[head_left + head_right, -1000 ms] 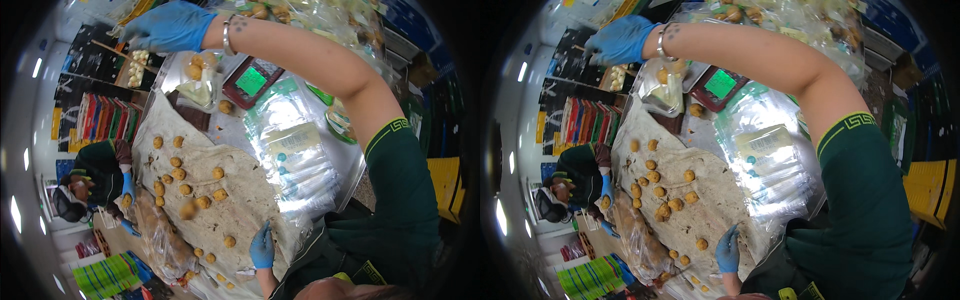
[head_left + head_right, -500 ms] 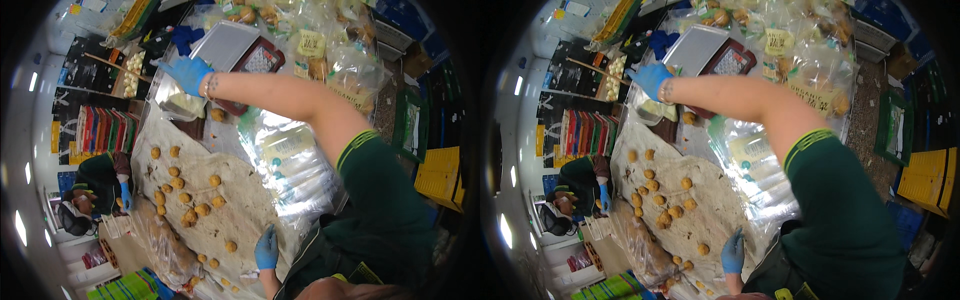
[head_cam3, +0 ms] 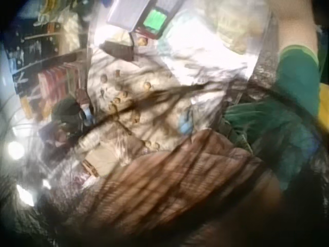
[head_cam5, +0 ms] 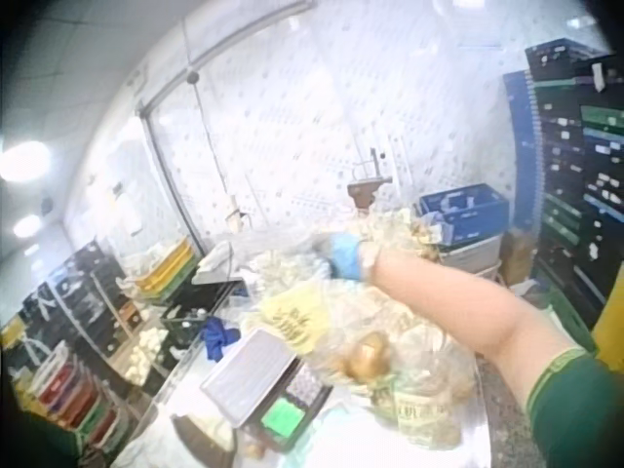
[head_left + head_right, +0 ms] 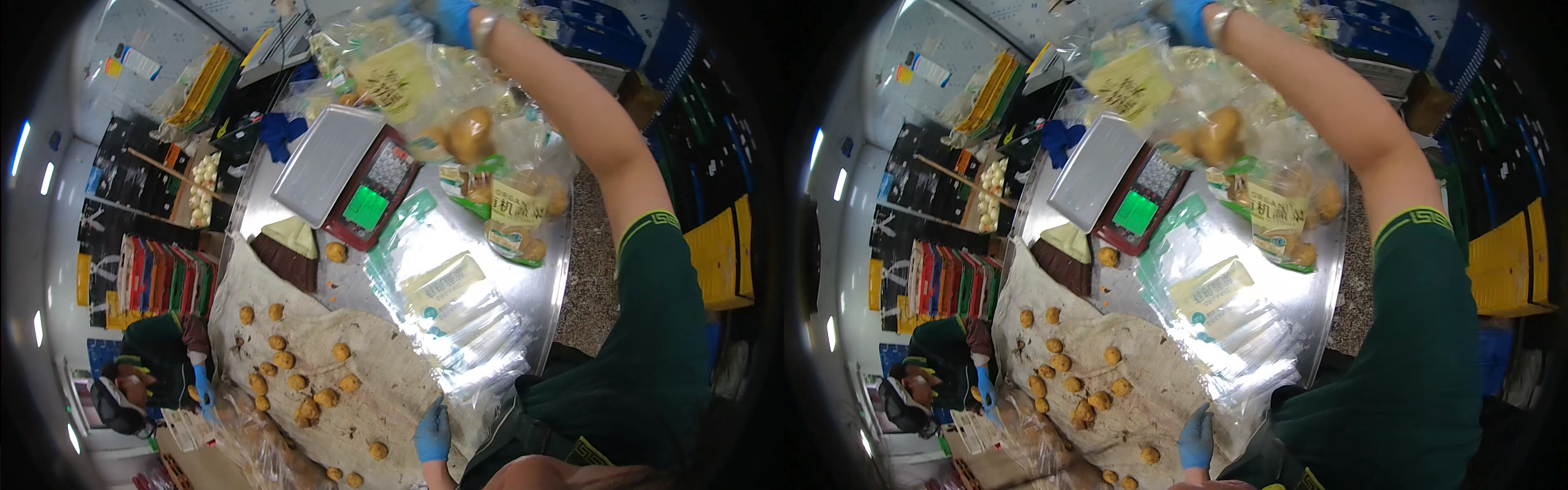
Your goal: The person packs potatoes into plastic bags by hand, weighing some of the bags on a digital scale and placing them onto a pile in the workspace.
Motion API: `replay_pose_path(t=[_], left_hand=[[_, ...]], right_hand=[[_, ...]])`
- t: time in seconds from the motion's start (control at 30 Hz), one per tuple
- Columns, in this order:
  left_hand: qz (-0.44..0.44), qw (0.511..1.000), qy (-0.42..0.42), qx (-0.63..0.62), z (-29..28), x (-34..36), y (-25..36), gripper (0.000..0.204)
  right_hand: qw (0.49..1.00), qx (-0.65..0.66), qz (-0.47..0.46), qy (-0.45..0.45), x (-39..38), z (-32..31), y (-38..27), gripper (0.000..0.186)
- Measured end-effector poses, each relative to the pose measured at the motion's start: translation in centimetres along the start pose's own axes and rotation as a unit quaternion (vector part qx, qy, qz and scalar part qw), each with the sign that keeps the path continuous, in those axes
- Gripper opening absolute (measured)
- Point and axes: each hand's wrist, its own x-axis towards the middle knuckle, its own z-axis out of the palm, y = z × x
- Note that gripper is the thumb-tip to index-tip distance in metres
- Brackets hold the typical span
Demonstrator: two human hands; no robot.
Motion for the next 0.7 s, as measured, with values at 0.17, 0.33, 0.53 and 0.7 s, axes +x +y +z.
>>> replay_pose_path(t=[0.17,0.33,0.53,0.7], left_hand=[[0.007,0.994,-0.043,0.097,1.1,0.3,-0.4,0.028],[0.067,0.994,-0.074,0.037,2.6,1.7,2.1,0.030],[0.071,0.994,-0.061,0.050,3.0,-0.3,1.2,0.030],[0.043,0.996,-0.052,0.064,2.4,-0.9,1.8,0.030]], right_hand=[[0.942,-0.313,0.020,0.119,-4.1,-5.1,-1.0,0.030],[0.769,-0.581,-0.117,0.237,-2.0,-14.1,1.3,0.040],[0.717,-0.644,0.016,0.267,-7.8,-19.4,8.3,0.062],[0.881,-0.403,-0.024,0.248,-11.9,-23.7,15.1,0.051]])
